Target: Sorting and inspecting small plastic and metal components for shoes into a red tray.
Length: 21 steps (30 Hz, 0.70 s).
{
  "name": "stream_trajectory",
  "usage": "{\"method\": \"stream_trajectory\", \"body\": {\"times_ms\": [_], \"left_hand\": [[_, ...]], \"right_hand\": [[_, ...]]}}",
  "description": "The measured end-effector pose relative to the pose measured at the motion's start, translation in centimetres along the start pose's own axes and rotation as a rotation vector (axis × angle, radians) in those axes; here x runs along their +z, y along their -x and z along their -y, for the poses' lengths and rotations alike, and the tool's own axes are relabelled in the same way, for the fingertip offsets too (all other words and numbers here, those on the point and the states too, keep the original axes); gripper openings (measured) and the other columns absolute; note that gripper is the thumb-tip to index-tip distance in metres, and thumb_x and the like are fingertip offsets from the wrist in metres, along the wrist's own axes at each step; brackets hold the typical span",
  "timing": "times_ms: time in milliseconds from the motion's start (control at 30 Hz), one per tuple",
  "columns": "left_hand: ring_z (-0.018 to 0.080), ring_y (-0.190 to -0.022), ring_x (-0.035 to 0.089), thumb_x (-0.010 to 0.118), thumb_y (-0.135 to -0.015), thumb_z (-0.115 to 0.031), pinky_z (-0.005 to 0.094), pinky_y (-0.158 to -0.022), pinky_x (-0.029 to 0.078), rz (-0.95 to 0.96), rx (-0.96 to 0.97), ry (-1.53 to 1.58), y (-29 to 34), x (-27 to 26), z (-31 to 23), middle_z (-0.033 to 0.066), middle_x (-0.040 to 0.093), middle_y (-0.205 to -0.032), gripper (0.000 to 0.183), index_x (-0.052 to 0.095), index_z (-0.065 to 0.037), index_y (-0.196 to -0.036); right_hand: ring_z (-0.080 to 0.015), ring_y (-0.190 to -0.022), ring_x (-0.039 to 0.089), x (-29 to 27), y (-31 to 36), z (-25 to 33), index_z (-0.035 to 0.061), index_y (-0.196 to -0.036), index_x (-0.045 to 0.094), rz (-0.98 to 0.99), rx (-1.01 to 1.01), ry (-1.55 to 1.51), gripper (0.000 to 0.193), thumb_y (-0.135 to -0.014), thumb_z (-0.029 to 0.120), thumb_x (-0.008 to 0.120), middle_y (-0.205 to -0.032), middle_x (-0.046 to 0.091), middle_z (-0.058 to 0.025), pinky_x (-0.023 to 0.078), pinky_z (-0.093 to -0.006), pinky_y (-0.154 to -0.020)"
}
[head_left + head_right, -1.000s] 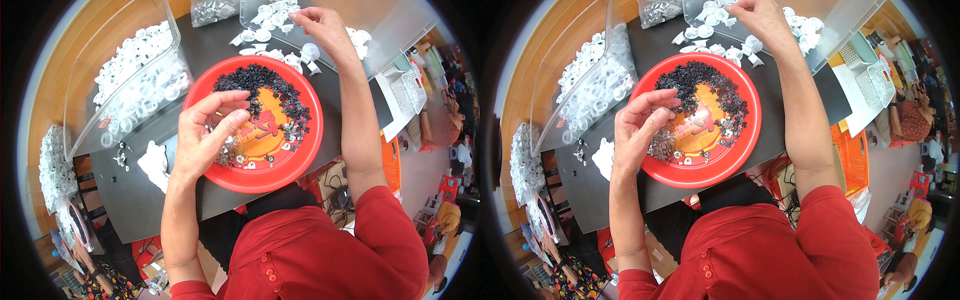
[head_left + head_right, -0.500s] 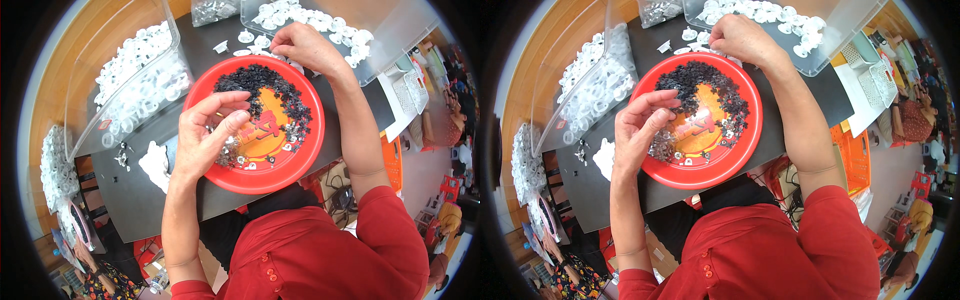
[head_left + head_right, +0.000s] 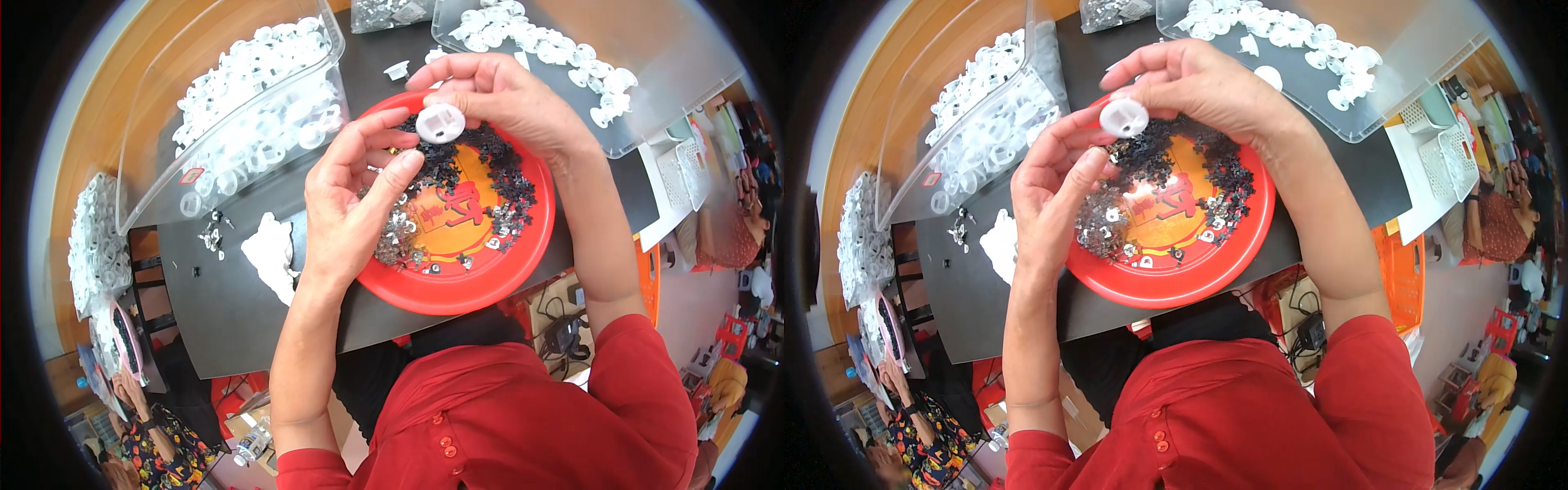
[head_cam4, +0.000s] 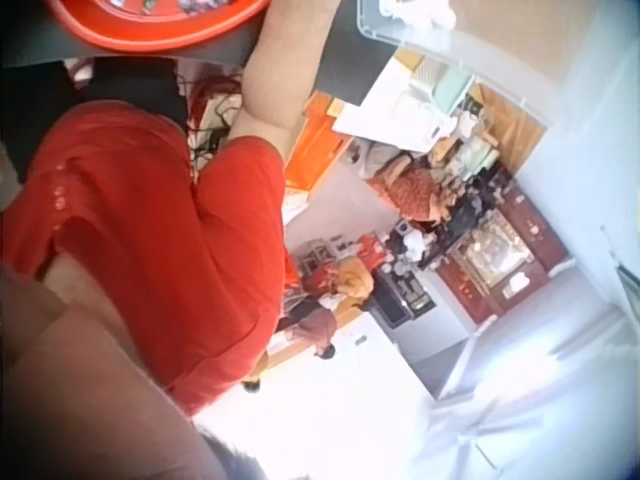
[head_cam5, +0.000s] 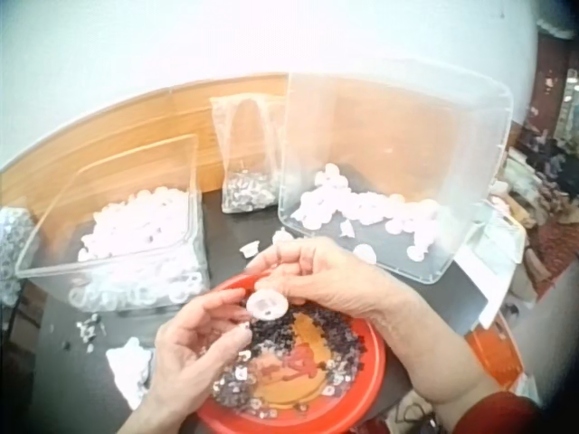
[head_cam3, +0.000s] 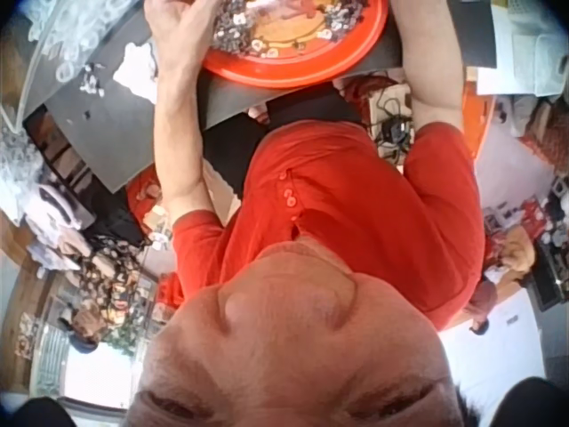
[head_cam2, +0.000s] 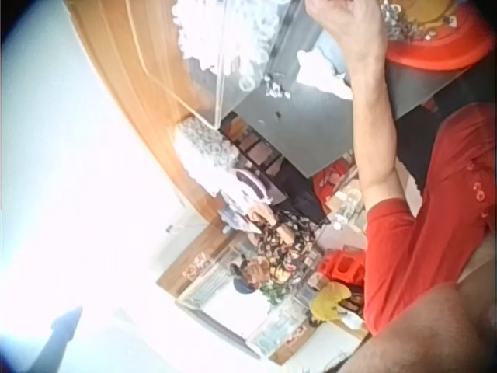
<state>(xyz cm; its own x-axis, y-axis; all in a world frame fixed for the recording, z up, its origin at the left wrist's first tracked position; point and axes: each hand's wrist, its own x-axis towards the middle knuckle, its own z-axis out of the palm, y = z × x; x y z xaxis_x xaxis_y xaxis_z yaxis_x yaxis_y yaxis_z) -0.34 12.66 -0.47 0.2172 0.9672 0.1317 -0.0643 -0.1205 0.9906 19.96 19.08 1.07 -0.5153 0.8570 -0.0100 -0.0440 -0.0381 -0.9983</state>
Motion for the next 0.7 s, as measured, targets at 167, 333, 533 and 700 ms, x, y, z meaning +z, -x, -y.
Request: {"method": "stream_trajectory", "body": {"times_ms": [167,333,533,700], "left_hand": [[0.0079,-0.084,0.061,0.068,-0.087,-0.008,0.0215,-0.071,0.05,-0.04,0.061,0.03,0.1,-0.2,0.6,0.0052,0.064,-0.098,0.032,0.058,0.002,-0.115],[0.0079,-0.078,0.061,0.069,-0.085,-0.007,0.0215,-0.065,0.047,-0.114,0.16,-0.084,0.0,0.0,1.0,0.0041,0.066,-0.092,0.028,0.062,-0.001,-0.111],[0.0069,-0.074,0.061,0.069,-0.084,-0.008,0.0224,-0.061,0.048,-0.101,0.254,-0.32,-0.3,-0.3,1.6,0.0033,0.067,-0.089,0.023,0.064,-0.001,-0.106],[0.0079,-0.077,0.063,0.068,-0.086,-0.008,0.0216,-0.064,0.049,-0.059,0.092,-0.033,-0.1,0.2,0.9,0.005,0.068,-0.09,0.019,0.064,0.002,-0.103]], "right_hand": [[-0.0082,-0.081,0.064,2.1,0.2,-0.1,-0.0034,-0.111,0.06,0.062,0.01,-0.027,0.031,-0.087,0.015,0.065,-0.092,0.069,-0.0069,0.05,-0.0209,-0.073],[-0.0091,-0.081,0.065,2.6,0.0,-1.1,-0.0041,-0.11,0.06,0.043,0.008,-0.058,0.03,-0.089,0.017,0.063,-0.093,0.069,-0.0084,0.051,-0.0214,-0.072],[-0.0093,-0.082,0.065,2.9,-0.1,-1.6,-0.0058,-0.111,0.059,-0.016,-0.038,-0.014,0.03,-0.092,0.017,0.059,-0.092,0.069,-0.0084,0.051,-0.0222,-0.072],[-0.0082,-0.08,0.064,3.1,-0.2,-1.9,-0.0051,-0.109,0.061,-0.047,-0.041,0.052,0.027,-0.092,0.016,0.057,-0.089,0.069,-0.0074,0.05,-0.0225,-0.071]]}}
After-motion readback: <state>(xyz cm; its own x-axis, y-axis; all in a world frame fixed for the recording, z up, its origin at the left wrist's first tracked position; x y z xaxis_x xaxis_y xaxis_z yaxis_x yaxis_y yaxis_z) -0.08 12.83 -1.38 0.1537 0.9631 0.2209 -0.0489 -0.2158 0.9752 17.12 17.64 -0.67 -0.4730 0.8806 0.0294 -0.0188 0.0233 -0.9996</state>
